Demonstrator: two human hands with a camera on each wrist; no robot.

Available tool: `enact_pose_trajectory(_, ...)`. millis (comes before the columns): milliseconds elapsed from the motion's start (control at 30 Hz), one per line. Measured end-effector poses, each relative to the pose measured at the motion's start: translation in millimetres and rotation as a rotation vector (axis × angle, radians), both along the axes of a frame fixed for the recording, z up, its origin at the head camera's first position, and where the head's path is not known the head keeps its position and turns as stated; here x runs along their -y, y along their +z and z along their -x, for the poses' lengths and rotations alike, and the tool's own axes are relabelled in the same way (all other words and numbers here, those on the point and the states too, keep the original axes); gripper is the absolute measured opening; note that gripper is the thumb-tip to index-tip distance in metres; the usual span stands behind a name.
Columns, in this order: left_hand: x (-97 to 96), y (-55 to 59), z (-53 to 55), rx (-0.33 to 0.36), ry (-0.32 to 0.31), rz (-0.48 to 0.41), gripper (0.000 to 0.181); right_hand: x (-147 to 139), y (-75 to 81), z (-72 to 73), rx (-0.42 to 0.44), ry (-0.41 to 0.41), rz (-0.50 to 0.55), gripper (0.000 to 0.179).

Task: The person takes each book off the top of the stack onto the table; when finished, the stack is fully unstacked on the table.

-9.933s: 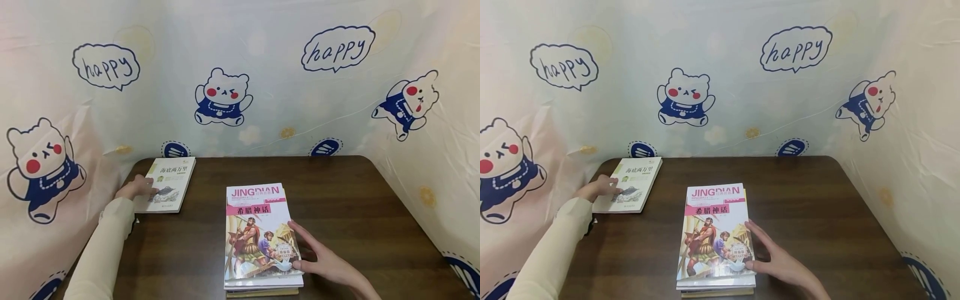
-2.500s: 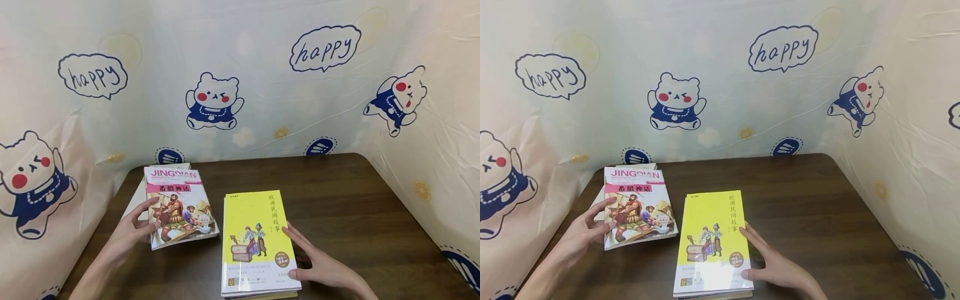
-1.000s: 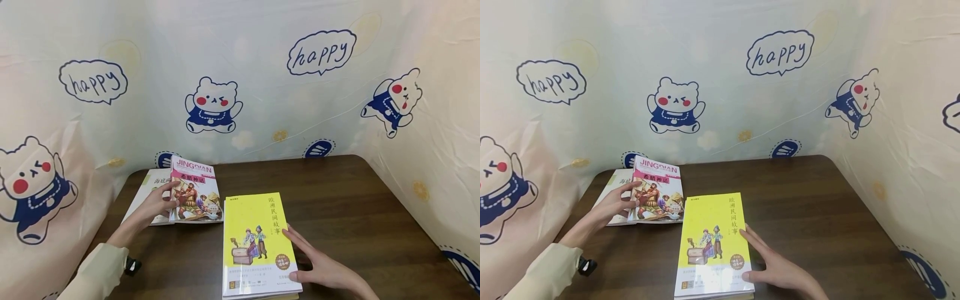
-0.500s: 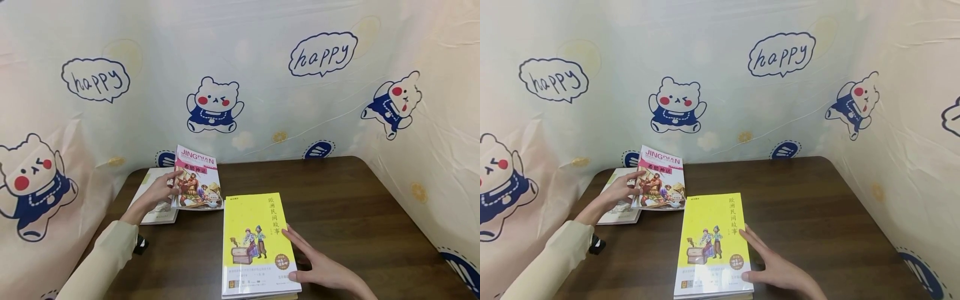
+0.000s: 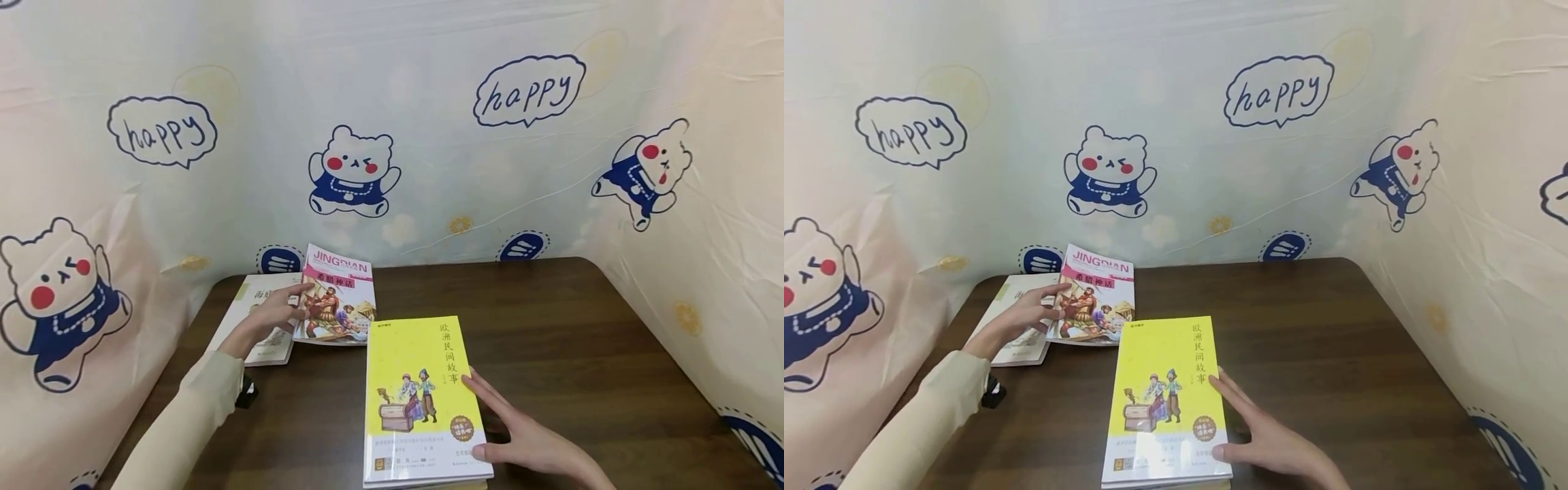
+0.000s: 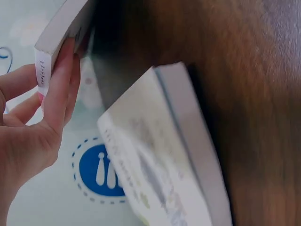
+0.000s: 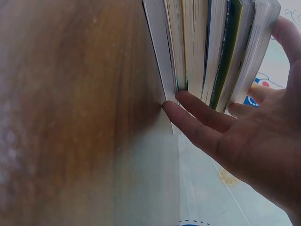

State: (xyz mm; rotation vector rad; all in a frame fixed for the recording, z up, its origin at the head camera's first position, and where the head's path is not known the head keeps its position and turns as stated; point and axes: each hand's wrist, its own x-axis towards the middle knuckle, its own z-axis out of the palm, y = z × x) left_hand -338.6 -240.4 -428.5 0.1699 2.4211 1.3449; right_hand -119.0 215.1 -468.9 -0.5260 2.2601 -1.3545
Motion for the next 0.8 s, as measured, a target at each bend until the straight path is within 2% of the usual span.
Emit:
enact_pose_trajectory(200, -16.3, -20.9, 7.3, 0.041, -0.021, -0.021, 0.069, -1.4, -1.5, 0.4, 0.024, -0.01, 0.023, 0.084)
enact_pose_trajectory(367, -21.6, -33.2, 10.6, 0.067, -0.006, 0.027, 0.066, -0.3, 0.7, -0.3, 0.049, -0.021, 0.031, 0.085)
enact_pose_trajectory(667, -30.1, -28.2, 10.4, 0.03, -0.046, 0.215, 0.068, -1.0, -1.4, 1.0, 0.06, -0.018, 0.048, 0.084)
enact_pose_trajectory(800, -31.7, -25.1, 10.6, 0.042, -0.053, 0.26, 0.07, -1.7, -0.2, 0.4, 0.06, -0.019, 0.053, 0.085)
